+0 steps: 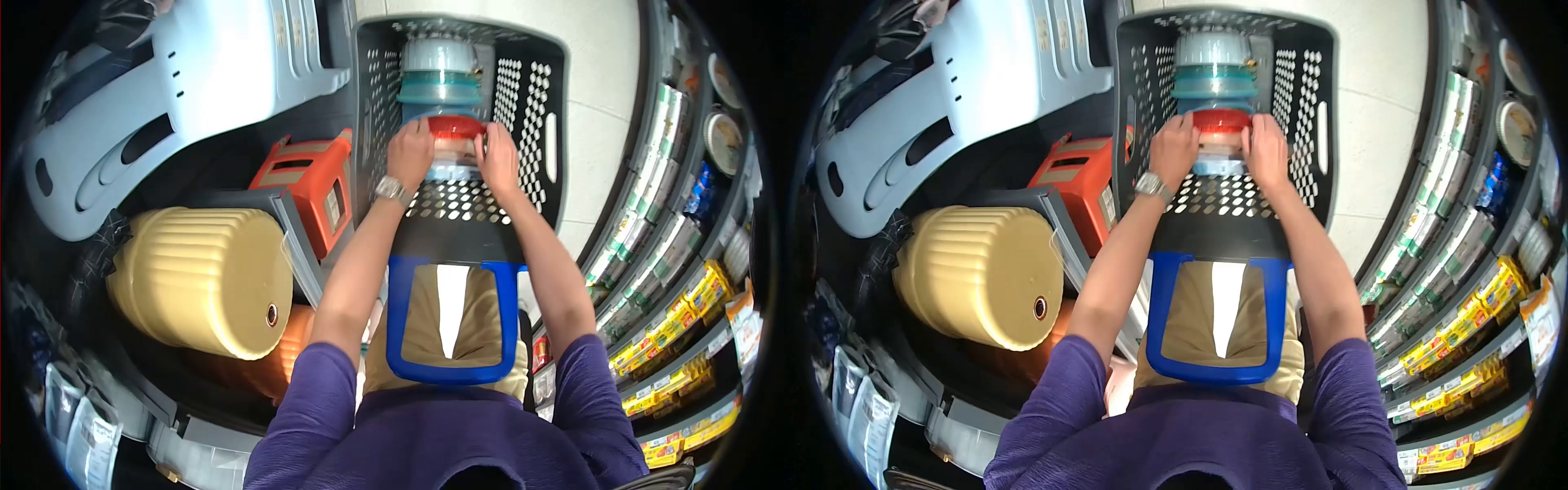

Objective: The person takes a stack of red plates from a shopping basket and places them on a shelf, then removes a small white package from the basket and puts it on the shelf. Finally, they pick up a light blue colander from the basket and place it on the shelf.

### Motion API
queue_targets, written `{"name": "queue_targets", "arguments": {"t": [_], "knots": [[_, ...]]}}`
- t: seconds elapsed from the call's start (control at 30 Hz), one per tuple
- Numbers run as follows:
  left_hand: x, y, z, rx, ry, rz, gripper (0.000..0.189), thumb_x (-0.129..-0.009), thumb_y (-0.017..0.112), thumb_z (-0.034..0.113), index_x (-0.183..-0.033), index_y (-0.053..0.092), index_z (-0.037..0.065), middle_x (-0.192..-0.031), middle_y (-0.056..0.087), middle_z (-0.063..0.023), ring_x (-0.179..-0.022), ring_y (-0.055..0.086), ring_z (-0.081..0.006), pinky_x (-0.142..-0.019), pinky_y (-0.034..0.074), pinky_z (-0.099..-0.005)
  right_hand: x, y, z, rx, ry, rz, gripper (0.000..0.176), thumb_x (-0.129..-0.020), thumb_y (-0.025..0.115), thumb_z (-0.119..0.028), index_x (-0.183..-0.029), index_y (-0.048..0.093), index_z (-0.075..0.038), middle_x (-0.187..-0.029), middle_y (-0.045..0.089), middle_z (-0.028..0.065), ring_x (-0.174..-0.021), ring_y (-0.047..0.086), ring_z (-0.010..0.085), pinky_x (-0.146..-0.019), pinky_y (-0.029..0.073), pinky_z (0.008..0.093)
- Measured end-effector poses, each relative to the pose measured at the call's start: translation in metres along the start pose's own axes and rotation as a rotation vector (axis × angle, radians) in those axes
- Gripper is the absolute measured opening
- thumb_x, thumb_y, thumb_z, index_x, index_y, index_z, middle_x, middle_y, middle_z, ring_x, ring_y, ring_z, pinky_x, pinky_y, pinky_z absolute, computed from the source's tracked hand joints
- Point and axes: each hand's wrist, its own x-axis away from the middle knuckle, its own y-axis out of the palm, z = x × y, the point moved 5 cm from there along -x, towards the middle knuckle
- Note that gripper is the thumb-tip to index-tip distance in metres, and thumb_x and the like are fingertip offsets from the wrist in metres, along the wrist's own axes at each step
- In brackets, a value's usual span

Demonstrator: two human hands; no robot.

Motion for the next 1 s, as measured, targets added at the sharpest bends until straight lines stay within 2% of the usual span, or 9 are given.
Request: {"name": "queue_targets", "arguments": {"t": [0.07, 0.17, 0.3, 0.43, 0.6, 0.73, 0.8, 0.9, 1.0], "knots": [[0.003, -0.05, 0.021, 0.1, 0.041, 0.081, 0.012, -0.09, 0.059, 0.01, -0.092, 0.064, -0.001, -0.084, 0.063, -0.0157, -0.076, 0.065, -0.0351, -0.068, 0.054, -0.0434, -0.001, -0.041, -0.018, -0.097, -0.012, 0.096, 0.015, -0.091, 0.062, -0.007, -0.102, 0.057, 0.001, -0.097, 0.057, 0.0193, -0.091, 0.059, 0.0387, -0.078, 0.05, 0.0458], [0.015, -0.123, 0.062, 0.209, 0.039, 0.047, 0.01, -0.09, 0.06, 0.009, -0.094, 0.065, 0.001, -0.08, 0.06, -0.0154, -0.072, 0.062, -0.035, -0.065, 0.05, -0.045, 0.007, -0.115, -0.061, -0.214, -0.008, 0.201, 0.011, -0.089, 0.066, -0.001, -0.097, 0.059, 0.0, -0.09, 0.057, 0.0152, -0.079, 0.061, 0.0324, -0.068, 0.05, 0.0408], [0.056, -0.216, 0.12, 0.357, 0.027, 0.184, 0.012, -0.09, 0.061, 0.009, -0.081, 0.06, 0.001, -0.071, 0.055, -0.0163, -0.066, 0.059, -0.0351, -0.06, 0.046, -0.0443, 0.04, -0.208, -0.122, -0.402, 0.049, 0.275, 0.007, -0.089, 0.067, 0.001, -0.093, 0.061, 0.0, -0.085, 0.057, 0.0125, -0.075, 0.058, 0.025, -0.067, 0.049, 0.0334], [0.115, -0.276, 0.161, 0.44, -0.15, 0.135, 0.017, -0.09, 0.06, 0.014, -0.079, 0.061, 0.001, -0.067, 0.054, -0.0174, -0.063, 0.058, -0.037, -0.057, 0.044, -0.0469, 0.097, -0.287, -0.173, -0.523, 0.133, 0.173, 0.012, -0.089, 0.065, 0.003, -0.098, 0.059, 0.001, -0.087, 0.055, 0.0085, -0.072, 0.053, 0.0175, -0.064, 0.046, 0.029], [0.178, -0.347, 0.225, 0.572, -0.289, 0.206, 0.028, -0.087, 0.064, 0.016, -0.068, 0.058, -0.004, -0.064, 0.054, -0.0213, -0.056, 0.057, -0.0378, -0.052, 0.042, -0.0449, 0.154, -0.375, -0.227, -0.479, -0.127, 0.182, 0.018, -0.09, 0.063, 0.003, -0.107, 0.06, 0.002, -0.092, 0.056, 0.0083, -0.071, 0.053, 0.0135, -0.06, 0.045, 0.0254], [0.215, -0.395, 0.262, 0.513, -0.35, 0.269, 0.029, -0.087, 0.063, 0.017, -0.068, 0.058, -0.004, -0.07, 0.059, -0.0238, -0.062, 0.06, -0.0402, -0.055, 0.044, -0.0467, 0.166, -0.412, -0.256, -0.547, -0.116, 0.089, 0.022, -0.091, 0.062, 0.001, -0.113, 0.062, 0.002, -0.095, 0.057, 0.0082, -0.071, 0.054, 0.0121, -0.058, 0.048, 0.0251], [0.229, -0.423, 0.278, 0.456, -0.365, 0.387, 0.029, -0.088, 0.063, 0.018, -0.07, 0.059, -0.004, -0.071, 0.06, -0.0233, -0.064, 0.06, -0.0412, -0.058, 0.045, -0.0486, 0.163, -0.417, -0.263, -0.547, -0.164, 0.037, 0.024, -0.092, 0.062, 0.001, -0.116, 0.062, 0.003, -0.098, 0.058, 0.0072, -0.069, 0.056, 0.0098, -0.058, 0.053, 0.0236], [0.254, -0.469, 0.292, 0.367, -0.398, 0.549, 0.023, -0.092, 0.061, 0.018, -0.083, 0.062, -0.002, -0.071, 0.061, -0.0196, -0.065, 0.061, -0.0375, -0.061, 0.046, -0.0479, 0.149, -0.439, -0.31, -0.637, -0.27, 0.008, 0.022, -0.09, 0.065, 0.0, -0.112, 0.065, 0.001, -0.09, 0.056, 0.0044, -0.065, 0.047, 0.0082, -0.055, 0.04, 0.0242], [0.283, -0.516, 0.305, 0.456, -0.481, 0.816, 0.029, -0.093, 0.065, 0.015, -0.118, 0.063, 0.001, -0.067, 0.061, -0.0129, -0.057, 0.062, -0.023, -0.056, 0.049, -0.0365, 0.134, -0.461, -0.376, -0.691, -0.383, -0.017, 0.021, -0.092, 0.066, -0.004, -0.113, 0.064, 0.001, -0.084, 0.058, 0.0021, -0.061, 0.046, 0.0063, -0.055, 0.039, 0.0235]]}}
